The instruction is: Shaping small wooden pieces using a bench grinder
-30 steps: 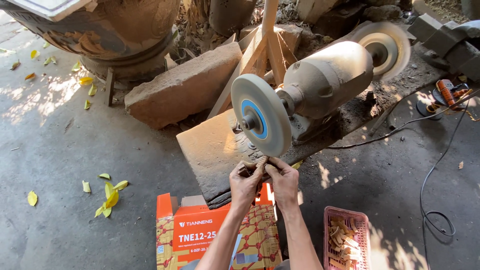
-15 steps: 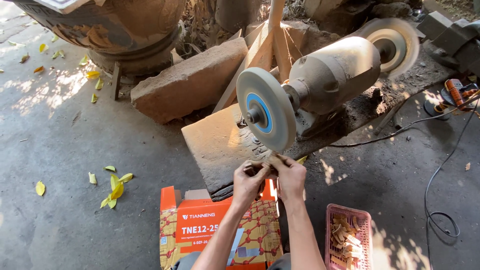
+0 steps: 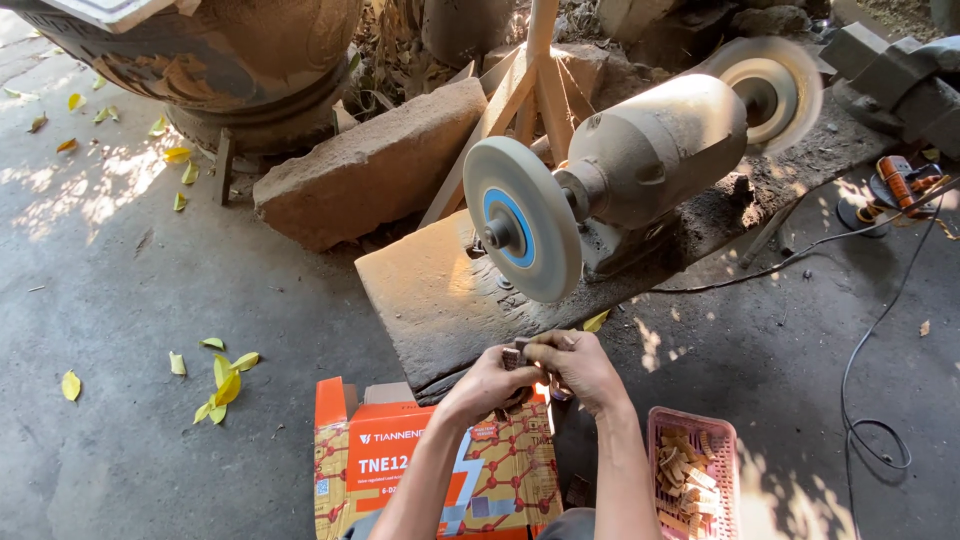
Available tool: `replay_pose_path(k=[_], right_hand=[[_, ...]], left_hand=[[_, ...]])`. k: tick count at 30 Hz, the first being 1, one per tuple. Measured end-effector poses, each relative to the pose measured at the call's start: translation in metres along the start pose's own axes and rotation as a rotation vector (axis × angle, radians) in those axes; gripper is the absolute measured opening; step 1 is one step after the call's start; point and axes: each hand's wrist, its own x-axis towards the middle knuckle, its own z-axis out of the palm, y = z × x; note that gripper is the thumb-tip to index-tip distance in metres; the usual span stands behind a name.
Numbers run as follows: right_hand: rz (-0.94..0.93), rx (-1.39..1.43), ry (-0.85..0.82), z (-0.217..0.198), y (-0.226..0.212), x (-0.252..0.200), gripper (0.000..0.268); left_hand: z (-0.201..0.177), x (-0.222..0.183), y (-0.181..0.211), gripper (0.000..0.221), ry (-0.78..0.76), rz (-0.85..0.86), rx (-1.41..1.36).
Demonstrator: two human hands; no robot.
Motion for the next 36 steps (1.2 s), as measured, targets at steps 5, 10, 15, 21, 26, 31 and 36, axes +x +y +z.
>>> replay_pose_path(k=[5,10,15,21,26,31,36], right_hand=[[-0.192,0.001,0.359,-0.009,0.023,0.035,0.014],[-0.365,0.052,0.417,0.015,0.019,0.028,0.010],[-0.430,0.034,0.475,0.029,0.020,0.035,0.009],[-0.523,-0.002,0.586,0.028,0.003,0.031,0.009],[-0.640,-0.105,0.715,0.027,-0.012,0.018,0.007],[-0.589,-0.058,0.687,0.038,0.003,0.034,0.006],[-0.412,0.111,0.573,0.051,0.016,0.040,0.019]], left_hand=[[0.012,0.007,0.009,0.032,0.293,0.178,-0.295],[0.022,0.024,0.003,0.020,0.536,0.383,-0.317],[0.019,0.039,-0.006,0.012,0.667,0.465,-0.328],[0.030,0.058,-0.007,0.016,0.544,0.428,-0.616],[0.048,0.065,-0.001,0.012,0.443,0.383,-0.710],[0.037,0.058,0.001,0.010,0.512,0.452,-0.641],[0.012,0.047,-0.008,0.009,0.555,0.547,-0.526]])
